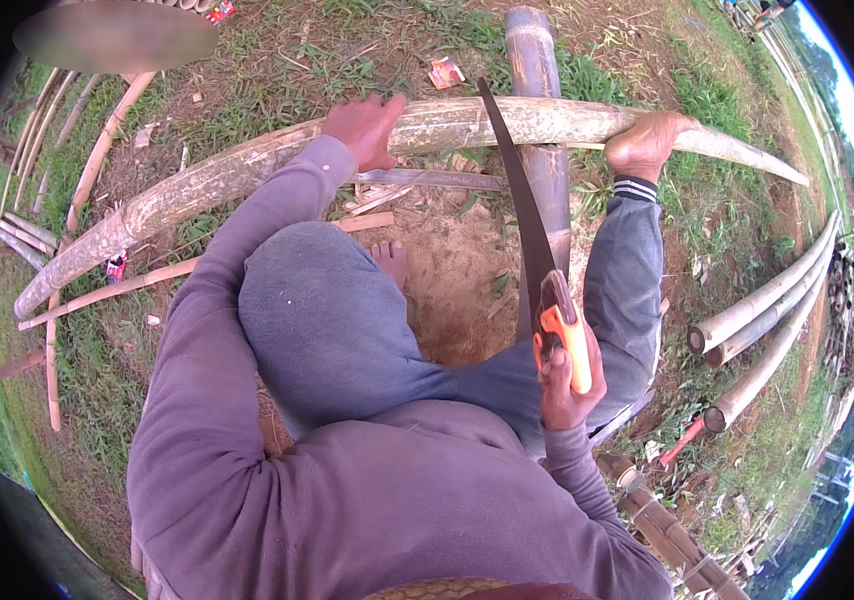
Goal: The person sits on the ground and uses a hand saw to cut a long bamboo pole into shorter sections. They repeatedly position the pole, saw through it, and move the cut pieces aside.
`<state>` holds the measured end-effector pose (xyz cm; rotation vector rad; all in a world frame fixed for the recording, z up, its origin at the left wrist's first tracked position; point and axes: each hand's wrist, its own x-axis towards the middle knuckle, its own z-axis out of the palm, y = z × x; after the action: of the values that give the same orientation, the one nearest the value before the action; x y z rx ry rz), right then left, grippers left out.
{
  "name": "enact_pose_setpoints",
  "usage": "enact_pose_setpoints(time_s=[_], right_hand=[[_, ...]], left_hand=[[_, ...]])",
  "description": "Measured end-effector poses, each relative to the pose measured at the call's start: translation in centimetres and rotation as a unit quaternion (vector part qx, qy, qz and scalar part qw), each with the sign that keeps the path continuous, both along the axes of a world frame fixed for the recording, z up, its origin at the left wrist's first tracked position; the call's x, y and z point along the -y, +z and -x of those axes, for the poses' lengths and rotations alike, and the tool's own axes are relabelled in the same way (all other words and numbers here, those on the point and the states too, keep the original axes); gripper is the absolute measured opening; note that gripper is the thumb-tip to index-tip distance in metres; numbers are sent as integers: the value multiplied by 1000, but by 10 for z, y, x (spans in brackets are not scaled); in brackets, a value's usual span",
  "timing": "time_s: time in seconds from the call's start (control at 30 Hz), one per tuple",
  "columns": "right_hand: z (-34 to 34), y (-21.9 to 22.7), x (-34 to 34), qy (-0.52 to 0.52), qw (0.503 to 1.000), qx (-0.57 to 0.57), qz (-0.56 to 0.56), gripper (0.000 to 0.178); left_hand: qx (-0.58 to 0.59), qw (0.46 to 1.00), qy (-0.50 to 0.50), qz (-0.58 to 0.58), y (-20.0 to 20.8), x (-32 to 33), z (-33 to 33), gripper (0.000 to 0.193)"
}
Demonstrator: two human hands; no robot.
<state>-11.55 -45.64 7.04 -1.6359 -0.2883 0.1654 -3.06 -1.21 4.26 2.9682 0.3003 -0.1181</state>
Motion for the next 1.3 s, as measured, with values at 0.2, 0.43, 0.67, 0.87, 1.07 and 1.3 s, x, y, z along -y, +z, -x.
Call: enact_pose_setpoints(time_s=[0.2, 0.43, 0.67, 0.87, 1.07, 1.3], right_hand=[[-96, -16, -95, -10, 998, -16, -58, 42], [-97, -8, -100, -10, 998, -17, -56, 39], [-2, -5, -3, 4, 998, 3, -56, 48], [-137, 10, -145, -10, 999, -33, -37, 36], [-59, -32, -55, -24, 1000, 12, -15, 44], [-61, -32, -58, -5, 998, 15, -57, 44]], left_hand=[[-3, 1000, -12, 8, -2, 1, -6, 87], [-12, 1000, -2, -19, 11, -6, -11, 86], [-37, 999, 3, 9, -4, -6, -3, 84], [-15, 1000, -7, -4, 7, -3, -19, 87], [-31, 1000, 2, 6, -1, -6, -9, 88], [-47, 999, -4, 23, -2, -6, -9, 88]])
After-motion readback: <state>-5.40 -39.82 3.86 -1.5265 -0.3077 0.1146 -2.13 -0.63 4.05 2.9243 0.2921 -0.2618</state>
